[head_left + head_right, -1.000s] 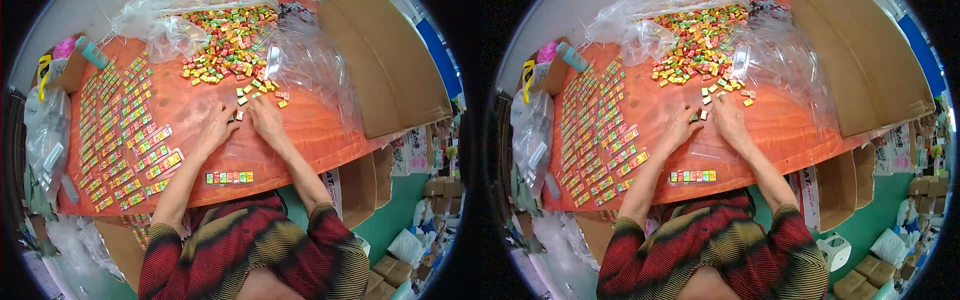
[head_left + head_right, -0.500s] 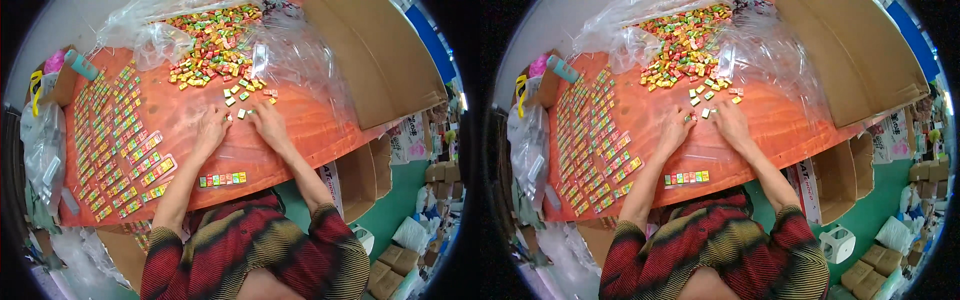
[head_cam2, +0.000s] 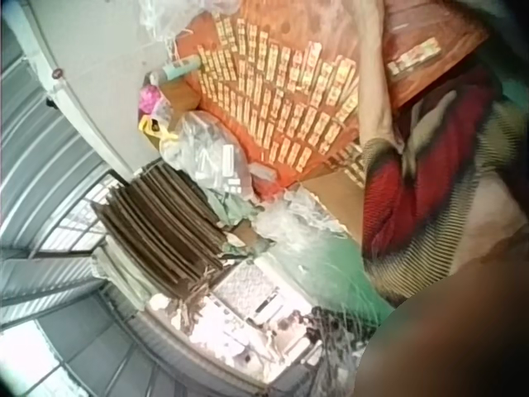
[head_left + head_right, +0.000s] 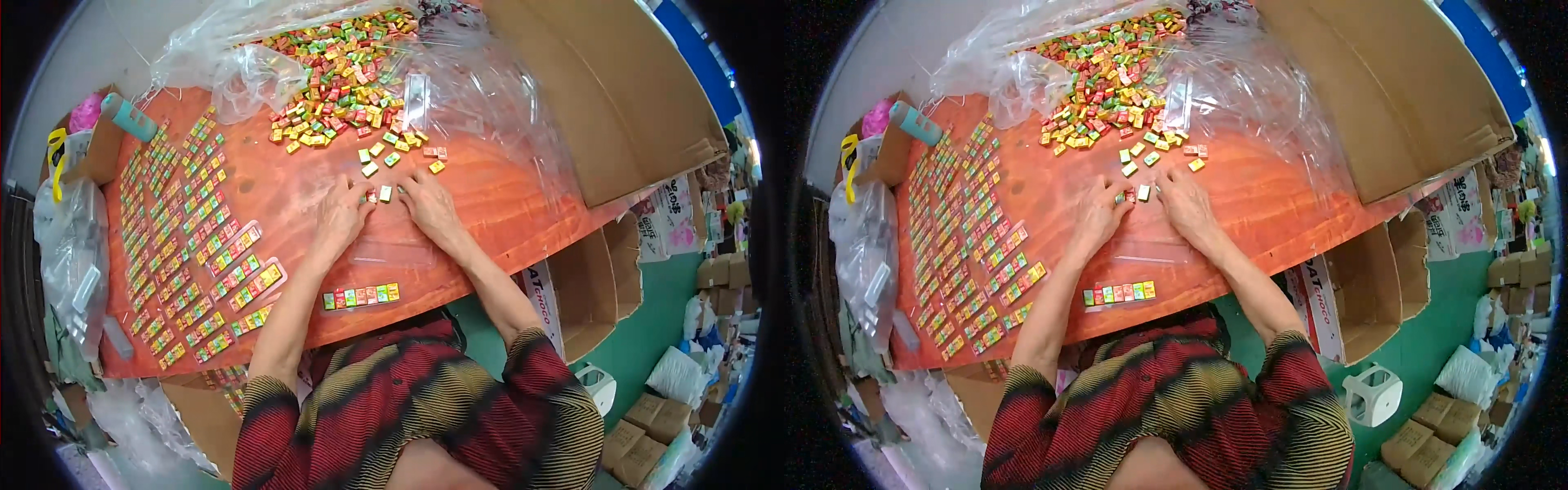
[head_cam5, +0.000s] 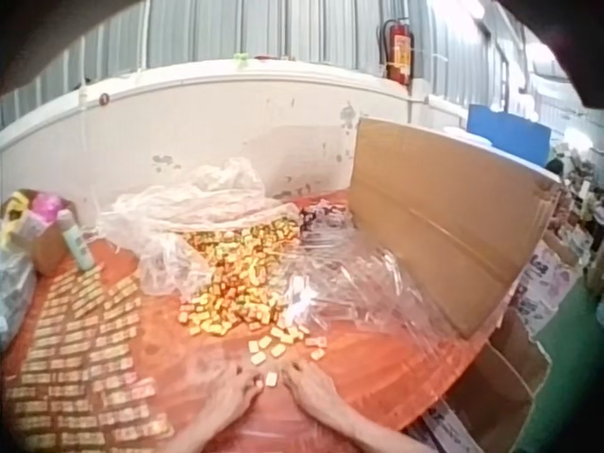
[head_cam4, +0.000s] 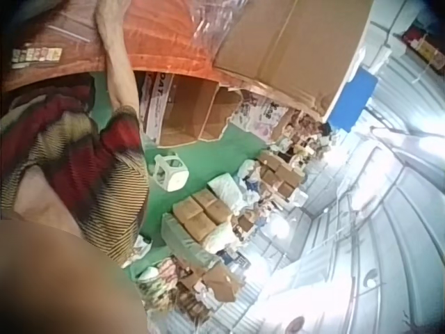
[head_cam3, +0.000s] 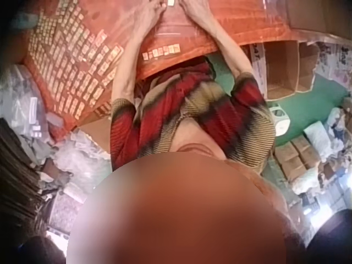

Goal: Arrange small colorful toy packets into groups of five on a table.

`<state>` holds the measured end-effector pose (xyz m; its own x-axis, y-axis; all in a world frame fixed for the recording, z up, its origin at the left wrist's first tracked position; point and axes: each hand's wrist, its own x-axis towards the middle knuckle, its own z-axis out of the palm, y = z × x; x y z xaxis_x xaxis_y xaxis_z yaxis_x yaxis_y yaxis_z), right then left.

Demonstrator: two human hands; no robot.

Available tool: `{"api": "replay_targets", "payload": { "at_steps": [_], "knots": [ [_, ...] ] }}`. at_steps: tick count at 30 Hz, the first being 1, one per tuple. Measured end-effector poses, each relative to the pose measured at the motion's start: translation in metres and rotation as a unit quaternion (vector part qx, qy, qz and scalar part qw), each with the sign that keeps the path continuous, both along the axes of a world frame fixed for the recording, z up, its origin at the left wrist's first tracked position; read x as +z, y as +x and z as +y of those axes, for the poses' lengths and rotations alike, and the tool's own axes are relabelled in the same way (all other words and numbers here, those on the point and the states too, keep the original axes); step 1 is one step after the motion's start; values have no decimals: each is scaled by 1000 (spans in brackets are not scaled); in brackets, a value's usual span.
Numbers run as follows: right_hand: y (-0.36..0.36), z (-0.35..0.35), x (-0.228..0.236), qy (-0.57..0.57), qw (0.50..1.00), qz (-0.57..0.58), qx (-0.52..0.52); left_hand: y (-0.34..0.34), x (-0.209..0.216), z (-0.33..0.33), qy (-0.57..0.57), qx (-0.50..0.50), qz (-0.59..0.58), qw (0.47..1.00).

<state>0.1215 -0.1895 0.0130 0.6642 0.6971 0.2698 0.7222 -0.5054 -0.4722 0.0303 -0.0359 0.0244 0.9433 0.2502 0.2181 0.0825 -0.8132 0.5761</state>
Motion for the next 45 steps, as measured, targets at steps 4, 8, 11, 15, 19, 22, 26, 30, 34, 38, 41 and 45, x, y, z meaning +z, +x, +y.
{"api": "replay_targets", "payload": {
  "at_steps": [4, 8, 11, 15, 19, 22, 26, 30, 34, 38, 41, 45],
  "knots": [
    [6, 18, 4, 155, 985, 50, -55, 1, -1, 0, 10, 2, -2, 1000],
    [13, 32, 13, 310, 940, 113, -89, -1, 0, 0, -3, 19, 21, 1000],
    [25, 7, 7, 133, 976, -99, -144, -2, 0, -1, 7, 10, 1, 1000],
    [36, -10, -3, 31, 989, -52, -137, -2, -2, -1, 11, 18, 9, 1000],
    [32, -21, 1, -3, 999, -37, -35, -2, -2, 0, 11, 6, -6, 1000],
    [24, -32, 0, 12, 996, -71, 59, -2, -1, 0, 7, 12, -2, 1000],
    [19, -38, 5, 92, 993, -64, 41, -2, -1, -1, 24, 8, -20, 999],
    [3, -22, 4, 31, 992, -44, -110, -2, 3, -4, 17, 11, -3, 1000],
    [-6, -4, 1, -46, 987, -113, -103, -2, 1, -3, 22, 9, -14, 1000],
    [-15, -13, 6, -21, 998, -65, 12, -2, -3, 0, -6, 4, 4, 1000],
    [-4, -31, 17, 64, 995, -66, -29, -1, -4, 1, 15, -3, -5, 1000],
    [15, -44, 10, -36, 999, 10, -14, -1, -1, 1, -8, 1, 6, 1000]
  ]
}}
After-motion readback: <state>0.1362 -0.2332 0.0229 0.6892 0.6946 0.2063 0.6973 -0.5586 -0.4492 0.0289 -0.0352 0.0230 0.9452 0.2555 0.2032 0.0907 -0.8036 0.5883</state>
